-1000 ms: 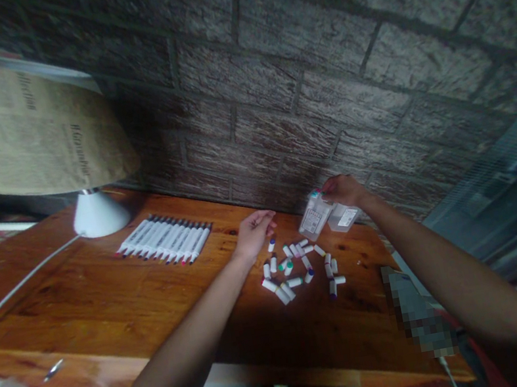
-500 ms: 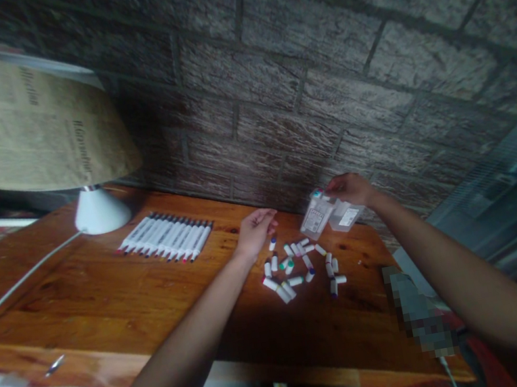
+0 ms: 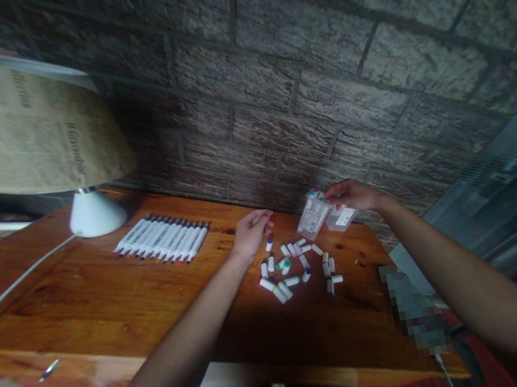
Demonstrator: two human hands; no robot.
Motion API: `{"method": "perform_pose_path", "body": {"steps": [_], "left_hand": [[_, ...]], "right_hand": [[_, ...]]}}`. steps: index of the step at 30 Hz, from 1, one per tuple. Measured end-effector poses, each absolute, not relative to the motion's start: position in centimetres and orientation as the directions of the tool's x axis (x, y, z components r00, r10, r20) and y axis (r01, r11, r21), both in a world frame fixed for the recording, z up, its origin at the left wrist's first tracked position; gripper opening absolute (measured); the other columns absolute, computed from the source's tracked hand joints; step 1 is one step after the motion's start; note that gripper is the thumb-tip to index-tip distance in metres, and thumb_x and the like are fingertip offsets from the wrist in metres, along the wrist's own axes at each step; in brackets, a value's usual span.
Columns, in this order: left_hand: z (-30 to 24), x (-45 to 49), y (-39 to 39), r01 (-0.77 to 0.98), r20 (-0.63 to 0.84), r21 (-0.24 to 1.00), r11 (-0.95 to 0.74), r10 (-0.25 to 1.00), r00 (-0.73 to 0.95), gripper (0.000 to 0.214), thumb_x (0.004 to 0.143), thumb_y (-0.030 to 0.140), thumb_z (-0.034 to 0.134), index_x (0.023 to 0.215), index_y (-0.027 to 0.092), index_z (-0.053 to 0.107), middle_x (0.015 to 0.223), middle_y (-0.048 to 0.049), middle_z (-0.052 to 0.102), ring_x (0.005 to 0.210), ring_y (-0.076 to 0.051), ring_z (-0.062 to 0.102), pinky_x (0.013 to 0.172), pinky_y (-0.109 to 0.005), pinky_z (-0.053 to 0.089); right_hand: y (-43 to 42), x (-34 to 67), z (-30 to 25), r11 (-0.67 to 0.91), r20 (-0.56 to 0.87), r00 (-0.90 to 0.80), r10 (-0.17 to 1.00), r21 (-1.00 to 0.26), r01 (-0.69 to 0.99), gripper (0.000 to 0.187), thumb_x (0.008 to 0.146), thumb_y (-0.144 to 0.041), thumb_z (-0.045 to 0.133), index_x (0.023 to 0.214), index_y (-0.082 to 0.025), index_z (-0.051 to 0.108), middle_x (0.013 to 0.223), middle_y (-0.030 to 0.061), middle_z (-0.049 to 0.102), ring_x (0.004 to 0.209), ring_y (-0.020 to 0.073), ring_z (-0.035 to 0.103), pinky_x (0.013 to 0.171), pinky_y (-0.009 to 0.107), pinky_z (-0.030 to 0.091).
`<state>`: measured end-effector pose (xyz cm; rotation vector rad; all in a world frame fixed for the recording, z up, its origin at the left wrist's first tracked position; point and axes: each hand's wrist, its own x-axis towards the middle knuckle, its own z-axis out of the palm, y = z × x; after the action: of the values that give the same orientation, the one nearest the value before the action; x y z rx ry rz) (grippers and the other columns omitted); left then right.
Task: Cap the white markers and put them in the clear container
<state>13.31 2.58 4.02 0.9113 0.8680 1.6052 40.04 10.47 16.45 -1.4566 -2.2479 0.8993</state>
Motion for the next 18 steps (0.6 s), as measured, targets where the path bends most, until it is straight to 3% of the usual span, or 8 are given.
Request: {"method": "perform_pose_path", "body": {"steps": [7, 14, 18], "left_hand": [[3.9, 13.3, 2.7, -0.432, 0.132, 0.882, -0.189, 0.979, -0.157, 0.034, 0.063, 0.041, 0.08, 0.08, 0.013, 0.072, 0.061, -0.0007, 0.063, 0.051, -0.008, 0.053, 0.054, -0.022, 0.042], [4.1, 13.3, 2.6, -0.44, 0.13, 0.878, -0.188, 0.979, -0.159, 0.031, 0.063, 0.04, 0.08, 0.078, 0.013, 0.071, 0.061, -0.0007, 0.063, 0.05, -0.008, 0.052, 0.053, -0.022, 0.041], [4.1, 13.3, 2.7, -0.444, 0.131, 0.875, -0.192, 0.978, -0.165, 0.032, 0.062, 0.04, 0.081, 0.077, 0.014, 0.071, 0.06, -0.0009, 0.063, 0.05, -0.008, 0.052, 0.052, -0.022, 0.041]], "right_hand": [[11.5, 39.7, 16.0, 0.241, -0.126, -0.427, 0.895, -0.67, 0.703, 0.044, 0.068, -0.045, 0.078, 0.102, -0.018, 0.071, 0.079, 0.0021, 0.073, 0.055, 0.0104, 0.058, 0.051, 0.021, 0.045], [12.0, 39.2, 15.4, 0.264, -0.151, -0.438, 0.886, -0.612, 0.745, 0.036, 0.079, -0.048, 0.069, 0.1, -0.02, 0.073, 0.075, -0.0002, 0.072, 0.047, 0.0084, 0.051, 0.045, 0.02, 0.042], [11.8, 39.1, 15.4, 0.242, -0.156, -0.443, 0.883, -0.657, 0.714, 0.039, 0.078, -0.047, 0.07, 0.107, -0.021, 0.072, 0.079, 0.0001, 0.072, 0.047, 0.0083, 0.05, 0.045, 0.021, 0.044]]}}
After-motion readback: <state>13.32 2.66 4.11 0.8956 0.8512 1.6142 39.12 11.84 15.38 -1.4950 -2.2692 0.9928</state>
